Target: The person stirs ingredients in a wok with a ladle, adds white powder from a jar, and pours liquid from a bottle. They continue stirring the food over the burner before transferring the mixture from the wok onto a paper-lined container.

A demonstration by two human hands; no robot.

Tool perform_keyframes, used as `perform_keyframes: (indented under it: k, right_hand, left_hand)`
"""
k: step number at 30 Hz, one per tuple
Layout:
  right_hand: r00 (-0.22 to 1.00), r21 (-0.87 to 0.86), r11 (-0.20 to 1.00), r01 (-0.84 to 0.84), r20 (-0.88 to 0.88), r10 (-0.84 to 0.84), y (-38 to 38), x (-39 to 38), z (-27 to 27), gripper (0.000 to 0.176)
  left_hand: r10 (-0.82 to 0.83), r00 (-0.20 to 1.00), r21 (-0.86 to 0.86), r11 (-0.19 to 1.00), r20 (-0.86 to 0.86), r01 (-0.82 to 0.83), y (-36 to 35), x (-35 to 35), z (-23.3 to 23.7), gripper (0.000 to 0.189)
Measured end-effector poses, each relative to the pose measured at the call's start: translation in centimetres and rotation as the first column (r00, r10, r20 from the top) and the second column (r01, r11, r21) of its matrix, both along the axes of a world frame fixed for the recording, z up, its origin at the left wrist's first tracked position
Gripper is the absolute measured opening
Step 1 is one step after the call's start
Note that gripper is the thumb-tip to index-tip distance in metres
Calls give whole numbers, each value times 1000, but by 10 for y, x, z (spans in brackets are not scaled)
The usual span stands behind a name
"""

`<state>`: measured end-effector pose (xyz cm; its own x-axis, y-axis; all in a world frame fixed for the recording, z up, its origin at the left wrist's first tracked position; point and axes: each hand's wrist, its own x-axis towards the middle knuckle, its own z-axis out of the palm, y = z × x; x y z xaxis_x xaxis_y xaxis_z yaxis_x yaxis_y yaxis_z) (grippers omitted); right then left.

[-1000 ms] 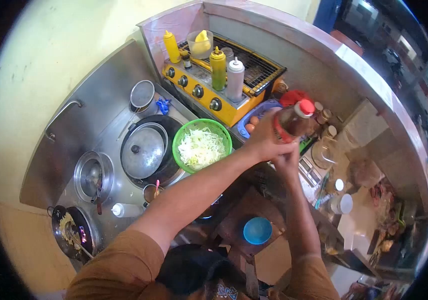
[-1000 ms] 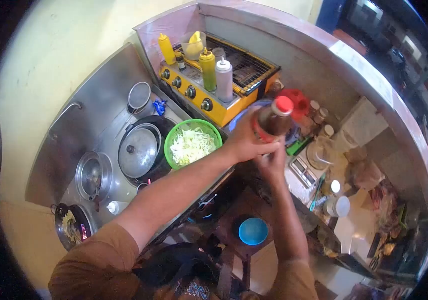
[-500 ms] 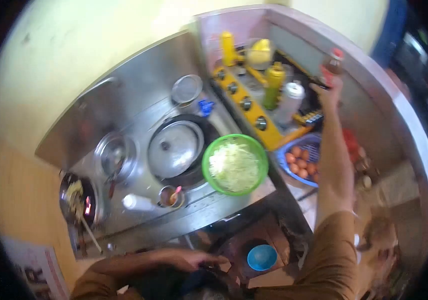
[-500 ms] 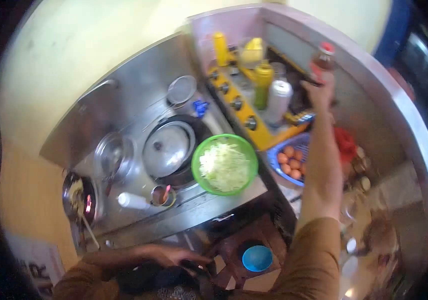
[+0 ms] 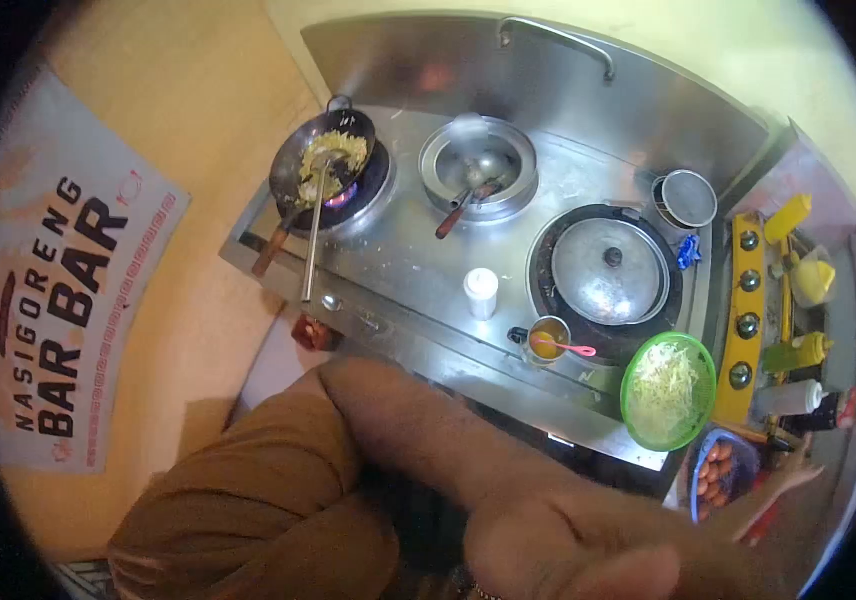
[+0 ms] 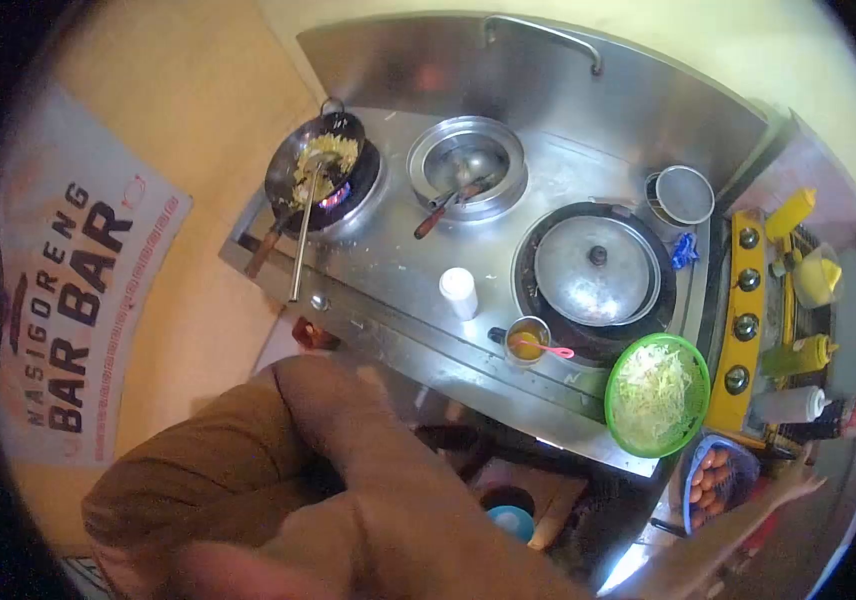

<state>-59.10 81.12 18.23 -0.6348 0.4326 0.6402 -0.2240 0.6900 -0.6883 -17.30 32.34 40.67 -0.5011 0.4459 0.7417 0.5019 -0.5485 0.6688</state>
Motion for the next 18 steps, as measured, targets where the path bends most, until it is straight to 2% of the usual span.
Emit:
perform_keyframes:
  k: [1,2,3,5,6,8,9,10,11,12,14,17,18]
  right_hand:
    - [998,-180,982,-50,-53,41,-35,58,6,66]
    - [974,-105,971,-213,-100,203,-84,116,23,61]
    - [951,-109,946,-306,-81,299,-133,166,28,57]
    - [876,-208,862,-462,44,480,-245,277,20,51]
    - [800,-262,796,-546,117,588,-299,326,16,49]
    - [594,-334,638,-694,235,769,-402,411,12,47]
    - [342,-366,461,-809,344,874,-463,446,35,53]
    - [150,-455,239,-858,223,963,-513,480,21,61]
    - [-12,-422,123,-898,302,953,-555,508,23,70]
    - [-120,-355,27,-934,385,915,-599,528,38,78]
    - [-233,-232,-134,-963,472,851,-673,562,30,97]
    - [-169,-186,-52,-981,696,698,-758,610,13,112]
    - [-152,-187,-20,-982,729,667,-776,623,3,111]
  left_hand:
    - [4,999,21,1000,-34,-4,-4,7,4,87]
    - [12,998,36,999,-57,-10,-11,16,7,88]
    - [15,997,46,999,-72,-12,-17,27,10,88]
    - [17,997,65,998,-75,-12,-35,51,14,89]
    - [12,997,78,997,-80,-5,-46,64,17,90]
    - [-12,996,85,996,-88,19,-67,98,20,91]
    - [-17,996,89,996,-84,24,-81,114,20,92]
    - [-14,997,94,995,-80,22,-93,134,22,92]
    - [-13,997,98,995,-73,20,-106,154,23,93]
    - [-13,997,104,994,-70,20,-121,175,24,94]
    - [-21,998,98,995,-65,27,-155,219,26,95]
    - [-4,1000,48,999,1,4,-217,288,19,97]
    - [10,999,22,1000,41,-11,-241,312,13,97]
